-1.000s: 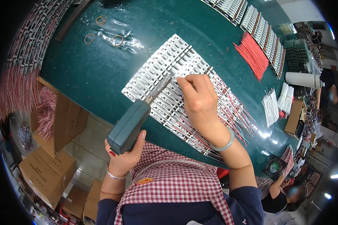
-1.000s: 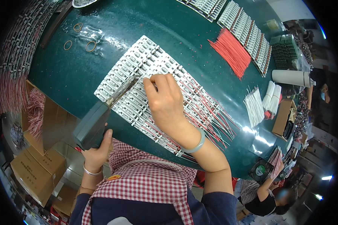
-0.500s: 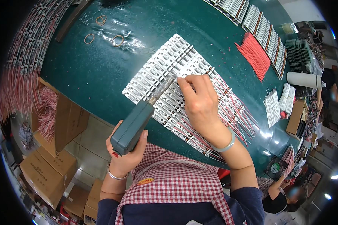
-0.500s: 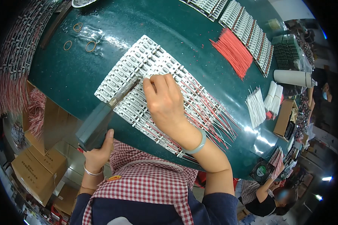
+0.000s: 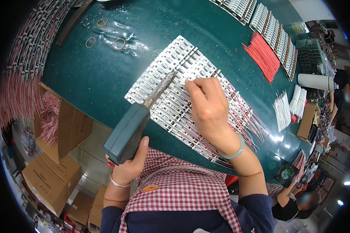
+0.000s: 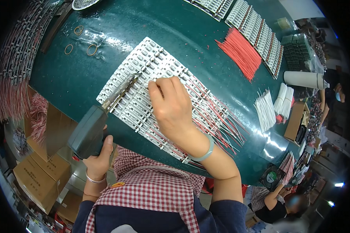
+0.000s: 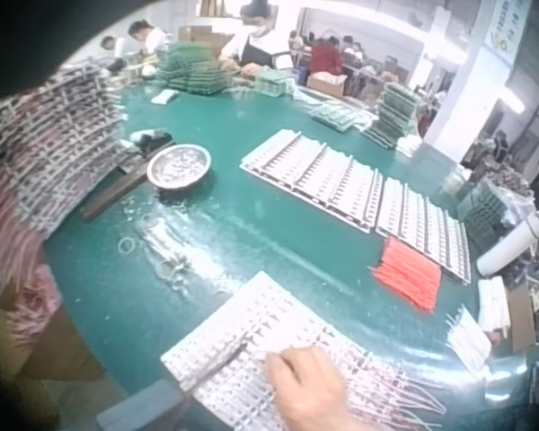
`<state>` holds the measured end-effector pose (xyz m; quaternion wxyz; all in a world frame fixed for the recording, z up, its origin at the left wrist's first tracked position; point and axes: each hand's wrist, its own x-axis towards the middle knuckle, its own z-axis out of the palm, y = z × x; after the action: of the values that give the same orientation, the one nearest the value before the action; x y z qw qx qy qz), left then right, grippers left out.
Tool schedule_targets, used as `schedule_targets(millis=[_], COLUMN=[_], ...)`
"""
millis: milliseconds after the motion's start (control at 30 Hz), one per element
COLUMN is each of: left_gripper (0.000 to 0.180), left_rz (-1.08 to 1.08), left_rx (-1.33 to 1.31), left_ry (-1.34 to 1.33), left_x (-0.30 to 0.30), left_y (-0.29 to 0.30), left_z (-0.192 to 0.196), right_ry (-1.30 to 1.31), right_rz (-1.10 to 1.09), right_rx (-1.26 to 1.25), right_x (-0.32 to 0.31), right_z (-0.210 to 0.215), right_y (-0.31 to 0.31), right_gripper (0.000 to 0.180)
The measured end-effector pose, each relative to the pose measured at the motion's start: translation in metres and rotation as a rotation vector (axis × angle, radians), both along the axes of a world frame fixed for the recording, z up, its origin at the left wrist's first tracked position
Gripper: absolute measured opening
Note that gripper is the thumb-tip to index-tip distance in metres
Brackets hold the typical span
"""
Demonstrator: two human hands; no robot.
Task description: The person uses a soldering iron to attach red and white wires to a white plastic grid fixture. They repeatedly pick up individual wires, place them into slots on the grid, and apply heat with the soldering iron. The person works methodically across the fixture, handling the wires and tool with both hands.
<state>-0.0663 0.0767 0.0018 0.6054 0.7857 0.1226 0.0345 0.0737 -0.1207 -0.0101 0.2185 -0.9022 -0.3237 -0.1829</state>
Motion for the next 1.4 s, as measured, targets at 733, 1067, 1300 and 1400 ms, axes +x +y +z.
schedule_targets(millis=[733,1067,1300,1400], left_gripper=[0.017,0.02,0.022,0.02], left_rz=[-0.029,-0.025,0.022,0.023], left_rx=[0.192,0.236,0.202,0.236], left_ry=[-0.062,-0.085,-0.139,-0.163], left_x=[0.03,0.026,0.027,0.029], left_y=[-0.009,-0.007,-0.009,-0.01], left_z=[0.001,0.004,0.005,0.007], right_ry=[0.028,0.032,0.036,0.016], right_rz=[0.004,0.009,0.005,-0.021], right_rx=[0.018,0.014,0.024,0.041], right_x=[0.015,0.014,0.013,0.013], right_z=[-0.011,-0.01,-0.009,-0.006], right_y=[-0.004,-0.004,-0.004,-0.005], right_gripper=[0.03,0.03,0.03,0.029])
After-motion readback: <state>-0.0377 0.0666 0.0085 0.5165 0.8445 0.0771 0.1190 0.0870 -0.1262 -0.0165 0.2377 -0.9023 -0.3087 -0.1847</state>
